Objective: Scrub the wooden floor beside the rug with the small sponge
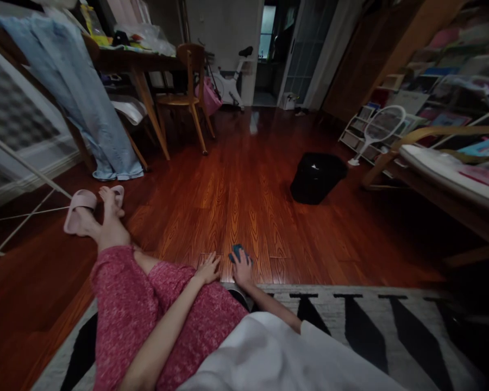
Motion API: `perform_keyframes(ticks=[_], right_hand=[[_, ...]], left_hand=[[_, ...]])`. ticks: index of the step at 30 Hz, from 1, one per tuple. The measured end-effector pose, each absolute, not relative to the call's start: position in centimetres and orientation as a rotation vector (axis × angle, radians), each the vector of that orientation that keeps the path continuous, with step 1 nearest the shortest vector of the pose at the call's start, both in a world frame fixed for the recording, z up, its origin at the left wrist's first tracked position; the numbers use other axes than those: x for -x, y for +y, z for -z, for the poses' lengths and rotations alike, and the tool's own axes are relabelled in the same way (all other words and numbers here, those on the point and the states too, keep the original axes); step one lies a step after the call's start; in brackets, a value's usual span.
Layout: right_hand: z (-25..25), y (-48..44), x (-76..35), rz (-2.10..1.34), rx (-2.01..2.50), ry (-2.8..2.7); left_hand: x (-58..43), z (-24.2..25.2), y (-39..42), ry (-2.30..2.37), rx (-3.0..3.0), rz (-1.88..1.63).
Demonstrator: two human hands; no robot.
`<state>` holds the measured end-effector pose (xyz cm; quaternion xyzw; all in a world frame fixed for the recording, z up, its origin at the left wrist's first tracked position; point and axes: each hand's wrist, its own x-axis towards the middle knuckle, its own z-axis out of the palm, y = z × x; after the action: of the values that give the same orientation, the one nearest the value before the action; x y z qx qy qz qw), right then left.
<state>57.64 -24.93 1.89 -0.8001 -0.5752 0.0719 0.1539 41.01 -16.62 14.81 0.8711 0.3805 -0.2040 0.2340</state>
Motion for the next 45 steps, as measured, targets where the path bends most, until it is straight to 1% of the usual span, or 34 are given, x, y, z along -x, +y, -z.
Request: perform_keyframes(ticks=[3,5,7,9,12,14,17,20,22,24,27,29,32,36,40,43,45], right_hand=[[-2.1,-25.0,-57.2,-0.236,2.072,-1.949],[-2.5,-25.9,-59.7,-0.253,1.930,-2.118],[-2.9,-27.4,-63.8,-0.227,1.942,-2.145],[-3.0,-29.6,-68.5,-0.155,2.143,-1.971],[-2.4,-33.8,-74.6,-0.045,2.495,-1.479],[-1.7,-36.4,-76.7,0.034,2.634,-1.142],[-0.6,-37.9,-76.2,0.162,2.708,-0.745],[-0.1,-36.2,-72.3,0.196,2.689,-0.644],[-0.2,-33.9,-68.6,0.108,2.647,-0.833],[-0.6,-31.5,-64.7,-0.039,2.559,-1.158],[-1.3,-28.5,-59.4,-0.226,2.317,-1.647],[-1.8,-27.3,-57.0,-0.306,2.134,-1.878],[-2.5,-27.2,-56.7,-0.413,1.912,-2.093],[-3.0,-30.2,-62.4,-0.445,1.786,-2.234],[-2.1,-36.1,-71.0,-0.258,2.035,-2.045],[-0.8,-39.8,-75.5,-0.075,2.358,-1.641],[-0.1,-40.4,-76.5,0.007,2.527,-1.287]], left_hand=[[-41.3,-14.7,-16.6,1.052,-2.366,0.543],[-41.3,-14.6,-16.5,1.055,-2.348,0.530],[-41.2,-14.5,-16.5,1.053,-2.333,0.521],[-41.1,-14.4,-16.4,1.050,-2.320,0.517],[-41.0,-14.2,-16.4,1.043,-2.308,0.518],[-41.0,-14.1,-16.3,1.035,-2.306,0.519],[-41.1,-14.1,-16.3,1.028,-2.308,0.516],[-41.1,-14.2,-16.3,1.022,-2.317,0.515],[-41.0,-14.3,-16.3,1.018,-2.325,0.520],[-40.9,-14.4,-16.3,1.018,-2.334,0.530],[-40.9,-14.5,-16.4,1.029,-2.344,0.533],[-40.9,-14.6,-16.4,1.038,-2.346,0.523],[-40.9,-14.5,-16.5,1.047,-2.337,0.500],[-40.8,-14.1,-16.4,1.046,-2.313,0.476],[-40.7,-13.7,-16.2,1.029,-2.293,0.454],[-40.6,-13.6,-16.2,1.018,-2.284,0.442],[-40.6,-13.8,-16.2,1.014,-2.281,0.444]])
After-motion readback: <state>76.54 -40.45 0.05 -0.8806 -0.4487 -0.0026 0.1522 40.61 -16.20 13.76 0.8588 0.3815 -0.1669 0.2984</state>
